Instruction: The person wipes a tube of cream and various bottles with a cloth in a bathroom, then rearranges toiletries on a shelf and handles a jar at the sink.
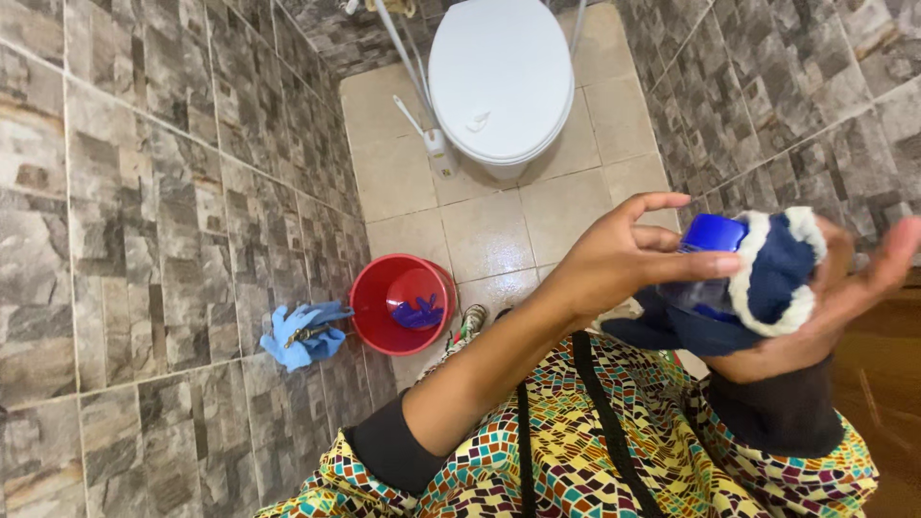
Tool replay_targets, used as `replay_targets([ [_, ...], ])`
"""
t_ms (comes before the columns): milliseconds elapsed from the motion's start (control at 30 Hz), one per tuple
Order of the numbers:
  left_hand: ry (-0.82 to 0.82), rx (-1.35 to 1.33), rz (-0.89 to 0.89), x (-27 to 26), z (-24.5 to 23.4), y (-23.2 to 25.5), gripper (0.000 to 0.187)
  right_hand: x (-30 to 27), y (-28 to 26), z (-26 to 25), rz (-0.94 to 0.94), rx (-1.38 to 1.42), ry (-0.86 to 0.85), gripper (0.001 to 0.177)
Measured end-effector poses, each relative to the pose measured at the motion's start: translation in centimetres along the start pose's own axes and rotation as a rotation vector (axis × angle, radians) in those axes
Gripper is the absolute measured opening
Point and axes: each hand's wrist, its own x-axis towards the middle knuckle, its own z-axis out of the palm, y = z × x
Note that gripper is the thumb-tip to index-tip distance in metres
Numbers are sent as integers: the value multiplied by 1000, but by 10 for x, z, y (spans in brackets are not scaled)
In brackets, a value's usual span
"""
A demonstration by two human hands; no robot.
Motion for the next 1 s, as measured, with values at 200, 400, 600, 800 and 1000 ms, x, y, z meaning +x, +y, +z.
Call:
replay_targets([
  [200,-169,-333,-58,22,16,6,84,37,9,-25,183,309,49,129],
  [400,-5,-177,-27,50,52,-1,88,73,4,-39,-195,-224,-133,134],
  [600,26,-202,17,84,61,-2,106,100,19,-65,-115,-33,-151,130],
  [800,-169,-388,-75,96,49,16,107,116,53,-82,-8,137,-184,128],
  [1000,82,-96,-21,101,52,21,105,131,54,-50,-115,-13,-213,144],
])
